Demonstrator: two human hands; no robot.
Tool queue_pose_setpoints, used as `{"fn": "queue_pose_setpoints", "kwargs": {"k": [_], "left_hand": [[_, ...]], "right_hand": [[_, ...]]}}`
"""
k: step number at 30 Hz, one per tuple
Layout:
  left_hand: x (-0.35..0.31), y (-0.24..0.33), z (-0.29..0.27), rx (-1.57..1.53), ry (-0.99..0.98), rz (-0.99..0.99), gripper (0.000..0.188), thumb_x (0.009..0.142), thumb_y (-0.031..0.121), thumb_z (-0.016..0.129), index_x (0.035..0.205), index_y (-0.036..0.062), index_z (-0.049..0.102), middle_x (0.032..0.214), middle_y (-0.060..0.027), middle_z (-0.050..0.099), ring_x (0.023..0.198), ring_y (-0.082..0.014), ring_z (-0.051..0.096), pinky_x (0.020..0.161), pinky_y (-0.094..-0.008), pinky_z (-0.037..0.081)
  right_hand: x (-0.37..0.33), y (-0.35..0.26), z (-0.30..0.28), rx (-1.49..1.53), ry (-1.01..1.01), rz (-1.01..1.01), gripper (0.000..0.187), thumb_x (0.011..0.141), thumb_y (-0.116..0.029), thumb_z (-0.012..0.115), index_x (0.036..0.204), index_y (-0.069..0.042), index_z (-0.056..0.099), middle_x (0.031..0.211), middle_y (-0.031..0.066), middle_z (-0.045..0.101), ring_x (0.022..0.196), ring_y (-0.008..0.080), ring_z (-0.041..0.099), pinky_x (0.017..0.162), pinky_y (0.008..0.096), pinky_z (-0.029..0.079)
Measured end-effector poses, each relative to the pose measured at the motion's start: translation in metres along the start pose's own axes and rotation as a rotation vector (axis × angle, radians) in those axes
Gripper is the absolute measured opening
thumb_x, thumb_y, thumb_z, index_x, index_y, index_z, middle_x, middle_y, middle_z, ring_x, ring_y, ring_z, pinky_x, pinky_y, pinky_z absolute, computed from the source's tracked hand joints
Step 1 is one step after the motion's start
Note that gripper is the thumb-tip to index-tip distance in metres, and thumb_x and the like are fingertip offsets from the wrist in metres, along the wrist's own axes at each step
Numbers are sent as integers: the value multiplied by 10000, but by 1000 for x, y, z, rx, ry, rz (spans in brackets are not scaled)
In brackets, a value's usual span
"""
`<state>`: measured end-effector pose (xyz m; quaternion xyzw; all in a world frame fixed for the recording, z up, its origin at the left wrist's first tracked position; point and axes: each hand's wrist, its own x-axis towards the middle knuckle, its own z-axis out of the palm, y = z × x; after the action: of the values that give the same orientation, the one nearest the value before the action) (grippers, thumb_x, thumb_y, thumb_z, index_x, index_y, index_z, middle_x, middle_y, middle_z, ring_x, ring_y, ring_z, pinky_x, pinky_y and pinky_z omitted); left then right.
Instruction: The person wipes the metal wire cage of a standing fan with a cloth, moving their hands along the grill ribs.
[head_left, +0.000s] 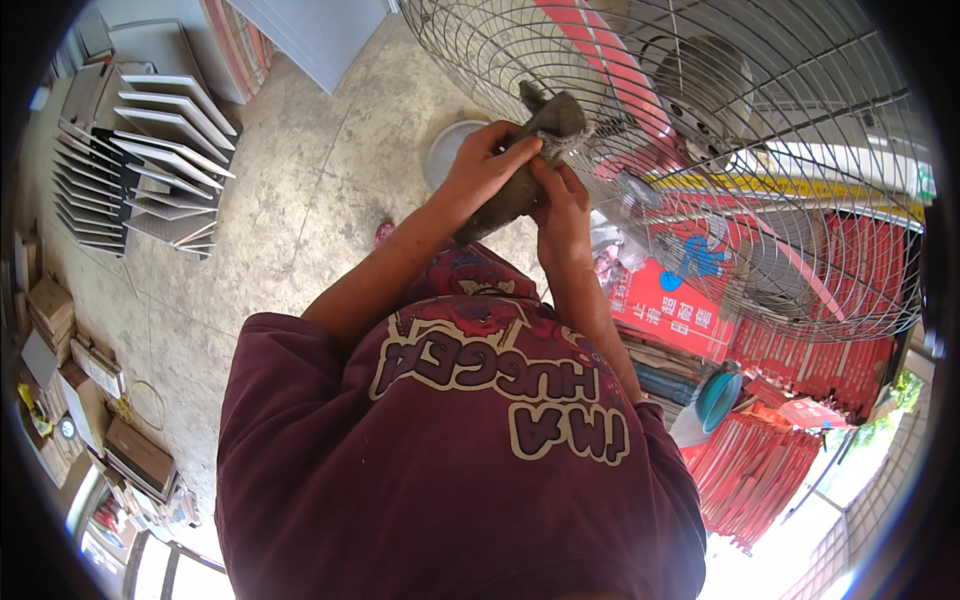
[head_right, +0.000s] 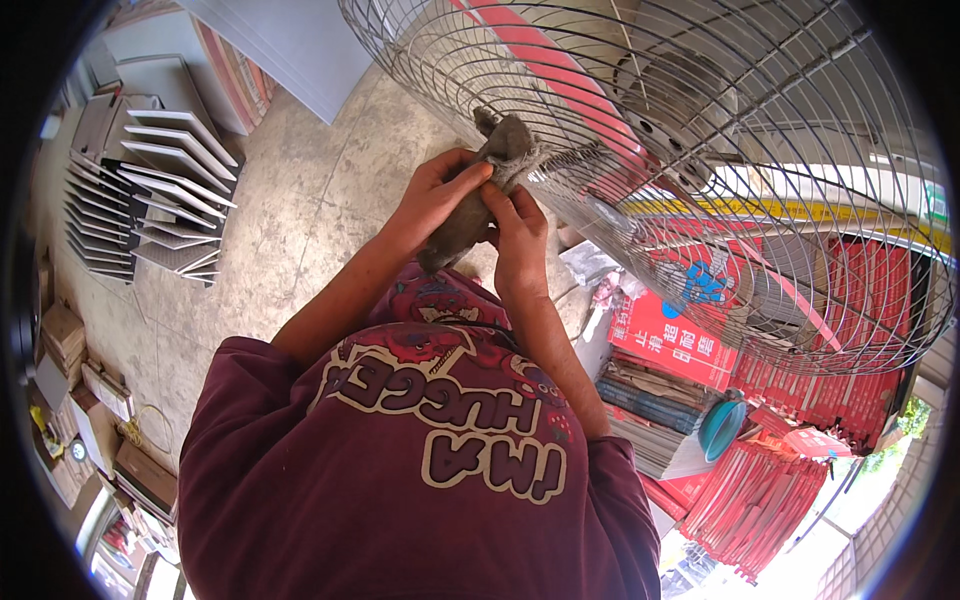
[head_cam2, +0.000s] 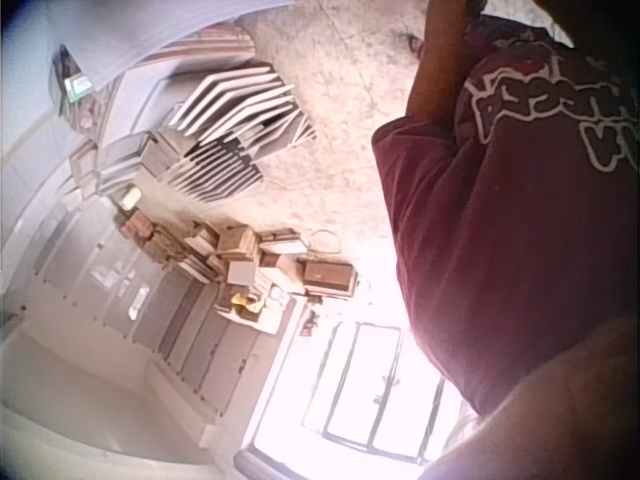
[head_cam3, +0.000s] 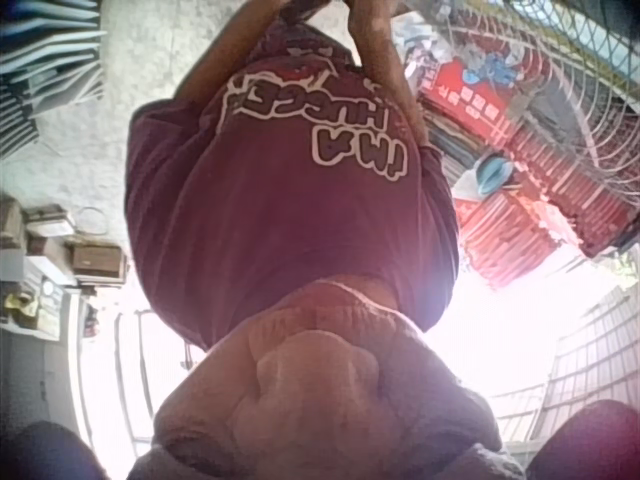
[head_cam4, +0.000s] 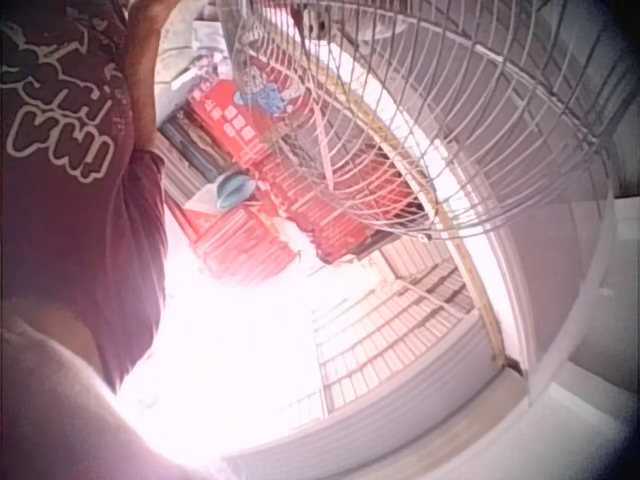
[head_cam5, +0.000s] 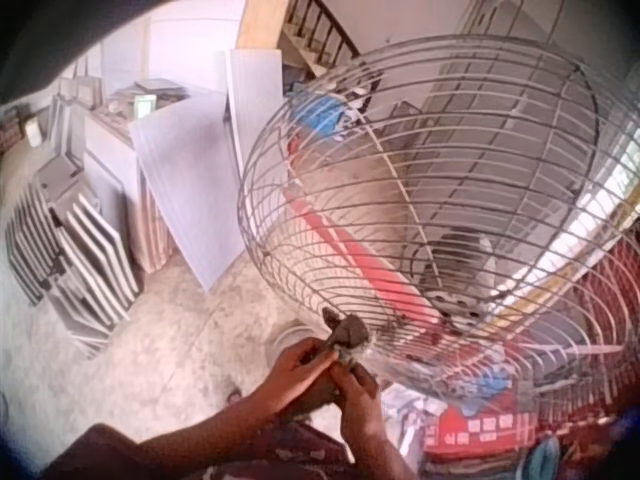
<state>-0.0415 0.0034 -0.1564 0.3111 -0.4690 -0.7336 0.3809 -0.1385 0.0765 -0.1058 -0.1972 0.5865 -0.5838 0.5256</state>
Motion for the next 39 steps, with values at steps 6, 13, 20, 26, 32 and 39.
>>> {"fn": "queue_pose_setpoints", "kwargs": {"k": [6, 13, 20, 26, 32, 39], "left_hand": [[3, -14, -13, 193, -35, -88, 267, 877, 272, 603, 903, 7, 612, 778, -7, 580, 715, -57, 514, 602, -213, 421], [2, 8, -11, 192, -42, 48, 247, 883, 245, 603, 946, 6, 594, 792, 6, 577, 724, -45, 500, 616, -207, 413], [-19, 74, 12, 33, -76, 302, 286, 868, 209, 629, 1054, 4, 557, 828, 13, 568, 778, -48, 493, 687, -202, 405], [-19, 98, 18, 129, -163, 603, 254, 867, 160, 613, 1054, 0, 551, 887, -35, 555, 839, -81, 498, 731, -236, 407], [-5, 72, 12, 45, -80, 248, 264, 871, 201, 620, 1031, -3, 572, 842, -11, 581, 767, -59, 500, 673, -210, 413], [1, 30, -10, 52, 23, 66, 260, 873, 229, 620, 992, 0, 589, 830, -13, 593, 757, -59, 529, 655, -216, 432]], "right_hand": [[6, 13, -7, 127, -55, 160, 284, 886, -187, 547, 1100, -1, 542, 971, 70, 600, 863, 166, 605, 702, 308, 520], [2, -1, 3, 21, -48, 44, 254, 882, -184, 567, 1086, -34, 567, 917, 24, 598, 771, 99, 559, 639, 246, 468], [-22, -36, 24, -122, -88, -485, 262, 880, -74, 578, 1124, 2, 519, 982, 29, 581, 871, 79, 516, 775, 224, 424], [-33, -46, 26, -170, -68, -693, 267, 890, -91, 586, 1126, -1, 500, 1042, 40, 565, 926, 94, 505, 841, 244, 403], [-11, -29, 17, -22, -13, -360, 214, 868, -109, 621, 1048, -5, 573, 946, 12, 598, 835, 64, 517, 744, 218, 419], [4, -7, 20, 57, -34, -41, 233, 875, -171, 575, 1058, -27, 584, 932, 27, 600, 808, 99, 564, 670, 241, 465]]}}
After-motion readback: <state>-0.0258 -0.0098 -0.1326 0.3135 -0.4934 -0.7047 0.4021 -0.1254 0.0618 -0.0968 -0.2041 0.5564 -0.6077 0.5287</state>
